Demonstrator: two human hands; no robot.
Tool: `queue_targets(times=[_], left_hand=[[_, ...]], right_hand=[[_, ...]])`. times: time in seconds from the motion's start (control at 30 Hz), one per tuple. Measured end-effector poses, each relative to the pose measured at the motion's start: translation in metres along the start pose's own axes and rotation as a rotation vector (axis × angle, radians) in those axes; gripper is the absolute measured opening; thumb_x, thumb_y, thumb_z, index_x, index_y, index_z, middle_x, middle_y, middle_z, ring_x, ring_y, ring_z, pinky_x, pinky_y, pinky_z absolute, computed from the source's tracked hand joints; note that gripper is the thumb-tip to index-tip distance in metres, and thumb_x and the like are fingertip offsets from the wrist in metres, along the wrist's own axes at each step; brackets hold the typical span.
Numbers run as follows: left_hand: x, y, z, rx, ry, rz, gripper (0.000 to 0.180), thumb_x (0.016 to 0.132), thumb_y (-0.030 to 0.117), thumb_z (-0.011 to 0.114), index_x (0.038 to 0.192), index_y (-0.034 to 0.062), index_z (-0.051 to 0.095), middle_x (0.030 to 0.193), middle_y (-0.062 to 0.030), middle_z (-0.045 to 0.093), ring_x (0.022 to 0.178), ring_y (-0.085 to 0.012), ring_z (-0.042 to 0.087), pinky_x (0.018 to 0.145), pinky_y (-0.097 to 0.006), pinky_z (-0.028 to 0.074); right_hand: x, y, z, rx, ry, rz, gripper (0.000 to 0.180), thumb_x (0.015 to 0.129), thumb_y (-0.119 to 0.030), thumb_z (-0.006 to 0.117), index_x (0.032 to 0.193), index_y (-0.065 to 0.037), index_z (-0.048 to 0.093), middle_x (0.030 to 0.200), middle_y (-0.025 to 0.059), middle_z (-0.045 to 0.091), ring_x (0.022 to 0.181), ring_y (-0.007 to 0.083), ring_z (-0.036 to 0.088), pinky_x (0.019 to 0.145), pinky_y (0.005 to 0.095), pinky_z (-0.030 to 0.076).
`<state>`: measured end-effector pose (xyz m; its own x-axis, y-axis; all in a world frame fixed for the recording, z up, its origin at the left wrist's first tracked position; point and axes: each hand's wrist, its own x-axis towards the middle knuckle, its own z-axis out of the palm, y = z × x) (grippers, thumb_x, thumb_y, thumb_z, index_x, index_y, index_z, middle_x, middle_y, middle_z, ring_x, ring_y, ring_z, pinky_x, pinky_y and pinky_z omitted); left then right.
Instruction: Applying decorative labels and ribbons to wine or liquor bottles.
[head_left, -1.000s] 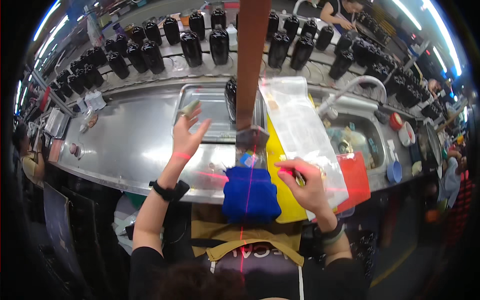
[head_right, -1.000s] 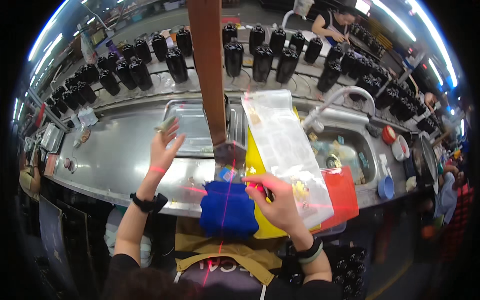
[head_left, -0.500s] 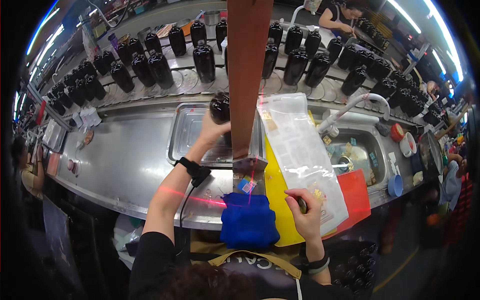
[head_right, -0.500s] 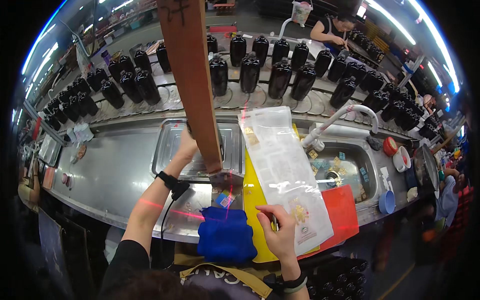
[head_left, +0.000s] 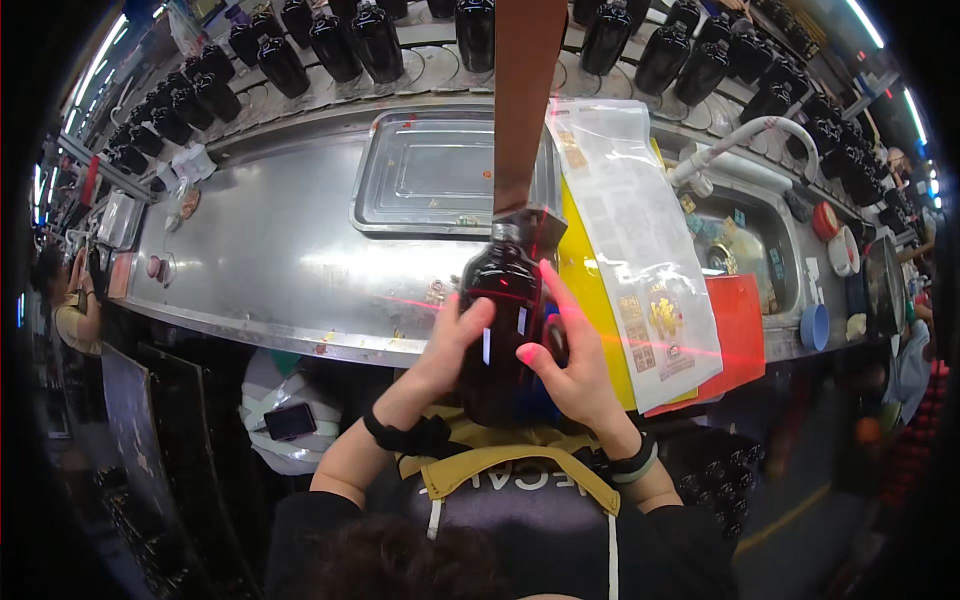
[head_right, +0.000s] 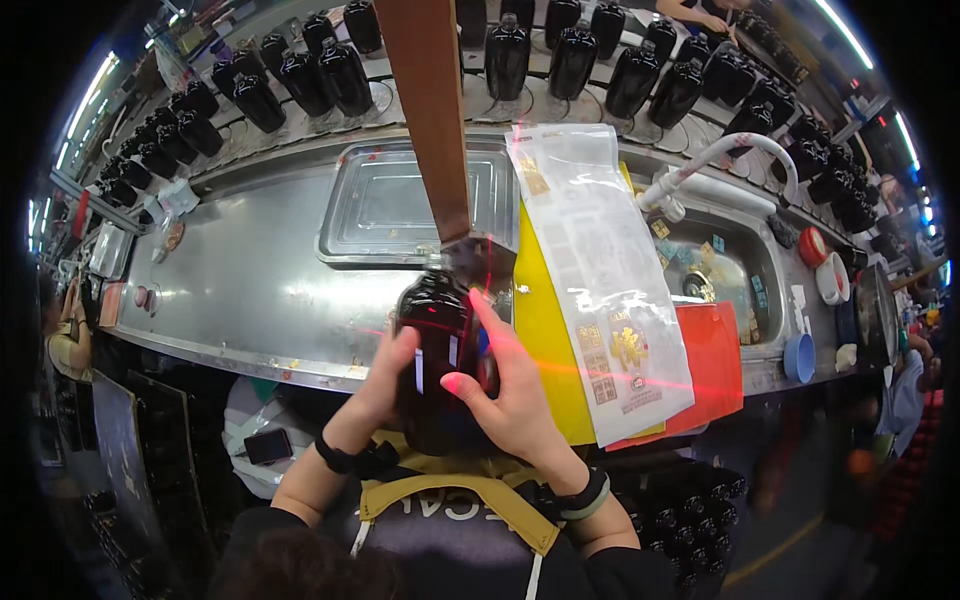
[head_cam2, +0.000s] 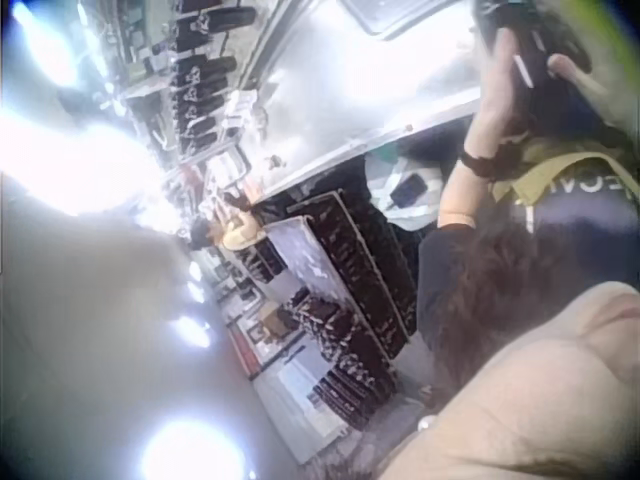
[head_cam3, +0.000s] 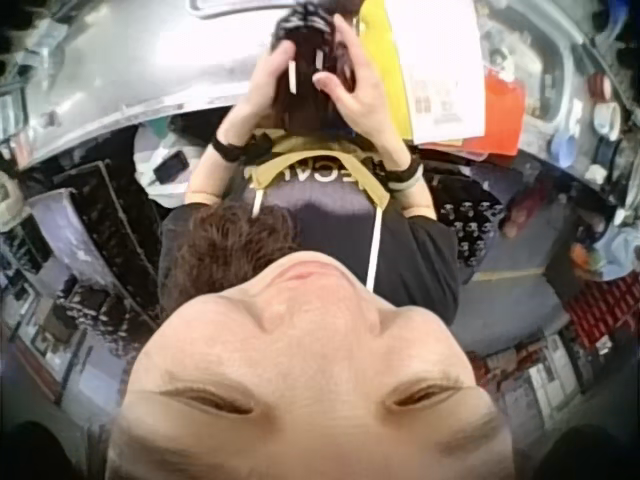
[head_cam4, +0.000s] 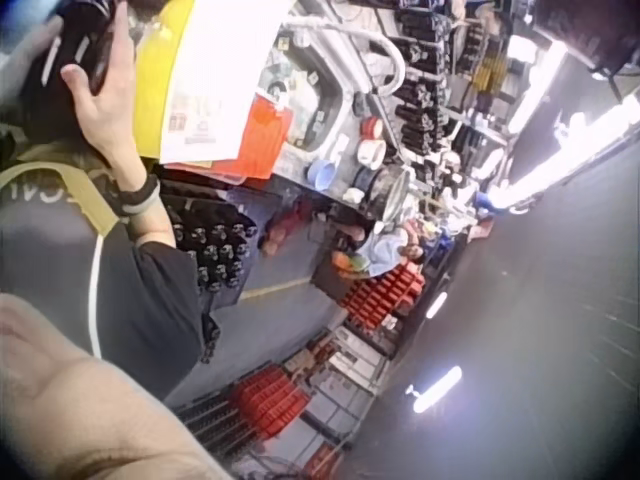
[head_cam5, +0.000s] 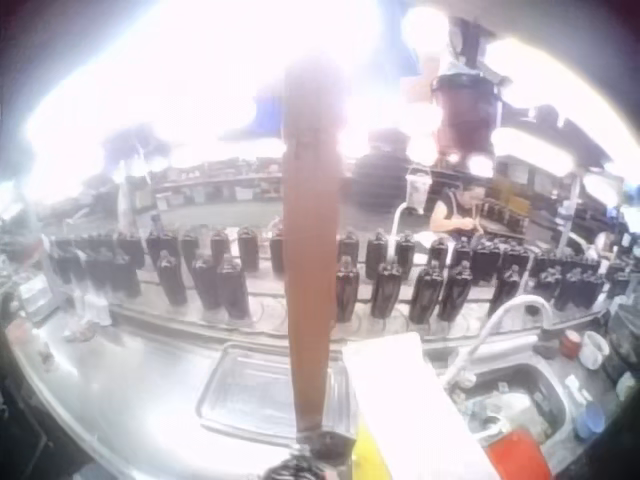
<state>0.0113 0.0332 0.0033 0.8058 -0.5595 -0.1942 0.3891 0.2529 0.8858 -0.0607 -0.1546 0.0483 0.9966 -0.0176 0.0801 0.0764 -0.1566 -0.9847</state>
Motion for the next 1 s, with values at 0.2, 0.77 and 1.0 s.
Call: queue_targets(times=[0.2,0.77,1.0], left_hand=[[0.009,-0.007,0.032,-0.182,0.023,-0.162,0.058,0.107,0.046,0.056,0.138,-0.0027,0.054,0.119,-0.0116,0.070,0.101,-0.0169,0.071,0.086,-0.032,0.059],[0.015,0.021,0.008,0.603,0.028,0.075,0.047,0.106,0.028,0.059,0.135,-0.0088,0.057,0.122,-0.0176,0.068,0.111,-0.0196,0.066,0.097,-0.034,0.050],[0.127,0.115,-0.102,0.945,0.343,0.385,0.068,0.098,0.039,0.071,0.146,-0.0051,0.051,0.138,-0.0260,0.063,0.128,-0.0310,0.062,0.102,-0.040,0.052]], right_hand=[[-0.011,0.006,-0.007,-0.126,0.134,-0.011,0.073,0.103,-0.027,0.068,0.159,0.005,0.035,0.140,0.0231,0.063,0.124,0.0257,0.063,0.108,0.0336,0.045],[0.026,0.047,-0.007,0.229,0.127,0.158,0.077,0.090,-0.025,0.083,0.151,0.003,0.045,0.129,0.0127,0.067,0.113,0.0174,0.066,0.098,0.0326,0.053],[0.028,0.047,-0.014,0.115,0.058,0.320,0.076,0.085,-0.036,0.085,0.144,0.000,0.054,0.125,0.0132,0.070,0.115,0.0199,0.067,0.102,0.0354,0.052]])
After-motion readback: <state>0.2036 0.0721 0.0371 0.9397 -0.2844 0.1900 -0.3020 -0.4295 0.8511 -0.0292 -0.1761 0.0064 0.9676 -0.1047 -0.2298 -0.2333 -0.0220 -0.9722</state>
